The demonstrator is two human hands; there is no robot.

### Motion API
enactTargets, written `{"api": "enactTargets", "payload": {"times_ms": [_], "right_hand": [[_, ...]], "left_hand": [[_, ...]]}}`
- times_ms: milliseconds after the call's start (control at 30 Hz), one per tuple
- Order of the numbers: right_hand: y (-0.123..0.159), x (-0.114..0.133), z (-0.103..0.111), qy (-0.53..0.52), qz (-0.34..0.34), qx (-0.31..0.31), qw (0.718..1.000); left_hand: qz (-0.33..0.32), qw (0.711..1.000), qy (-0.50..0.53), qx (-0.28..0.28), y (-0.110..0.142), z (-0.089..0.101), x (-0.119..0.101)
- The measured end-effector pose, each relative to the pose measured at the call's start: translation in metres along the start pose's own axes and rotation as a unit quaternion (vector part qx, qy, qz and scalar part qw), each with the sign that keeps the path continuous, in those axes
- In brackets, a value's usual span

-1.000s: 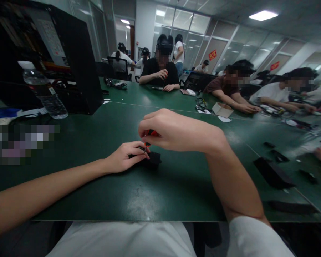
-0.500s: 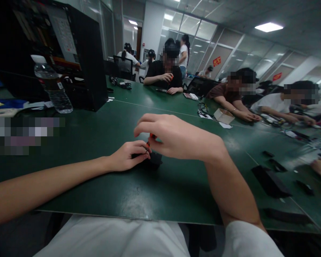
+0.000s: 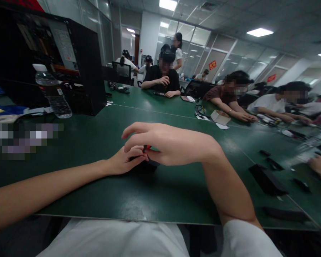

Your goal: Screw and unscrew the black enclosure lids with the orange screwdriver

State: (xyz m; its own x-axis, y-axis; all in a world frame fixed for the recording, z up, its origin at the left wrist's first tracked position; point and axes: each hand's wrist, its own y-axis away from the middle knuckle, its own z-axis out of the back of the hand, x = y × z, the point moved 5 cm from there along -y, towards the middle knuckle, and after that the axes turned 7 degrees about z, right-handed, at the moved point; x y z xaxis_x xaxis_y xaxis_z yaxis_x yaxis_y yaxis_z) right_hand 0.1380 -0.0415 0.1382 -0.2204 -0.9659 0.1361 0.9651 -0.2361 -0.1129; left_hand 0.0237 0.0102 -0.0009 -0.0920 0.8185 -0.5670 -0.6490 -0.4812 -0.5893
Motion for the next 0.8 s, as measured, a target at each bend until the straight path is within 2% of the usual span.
{"api": "enactTargets", "payload": {"times_ms": [67, 200, 267, 367, 500, 600, 800], "right_hand": [[0.0, -0.003, 0.0, 0.029, -0.032, -0.009, 0.999], [0.0, -0.017, 0.0, 0.138, -0.155, -0.042, 0.977], [0.0, -0.017, 0.0, 0.124, -0.14, -0.036, 0.982], [0.003, -0.009, 0.0, 0.06, -0.069, -0.013, 0.996], [0.006, -0.007, 0.001, 0.049, -0.103, 0.0, 0.993], [-0.003, -0.009, -0.004, 0.103, -0.134, -0.012, 0.986], [-0.023, -0.016, -0.02, 0.296, -0.141, -0.091, 0.94]], "left_hand": [[0.005, 1.0, 0.006, 0.0, 0.0, -0.001, 0.0], [0.019, 1.0, 0.016, -0.004, -0.001, -0.001, 0.001], [0.021, 1.0, 0.015, -0.002, -0.001, -0.001, 0.0], [0.02, 1.0, 0.01, 0.011, -0.001, 0.0, -0.001], [0.014, 1.0, -0.004, 0.02, -0.001, -0.003, -0.001], [0.038, 0.998, -0.044, 0.024, -0.002, -0.012, -0.001], [0.192, 0.971, -0.141, -0.012, -0.009, -0.023, 0.0]]}}
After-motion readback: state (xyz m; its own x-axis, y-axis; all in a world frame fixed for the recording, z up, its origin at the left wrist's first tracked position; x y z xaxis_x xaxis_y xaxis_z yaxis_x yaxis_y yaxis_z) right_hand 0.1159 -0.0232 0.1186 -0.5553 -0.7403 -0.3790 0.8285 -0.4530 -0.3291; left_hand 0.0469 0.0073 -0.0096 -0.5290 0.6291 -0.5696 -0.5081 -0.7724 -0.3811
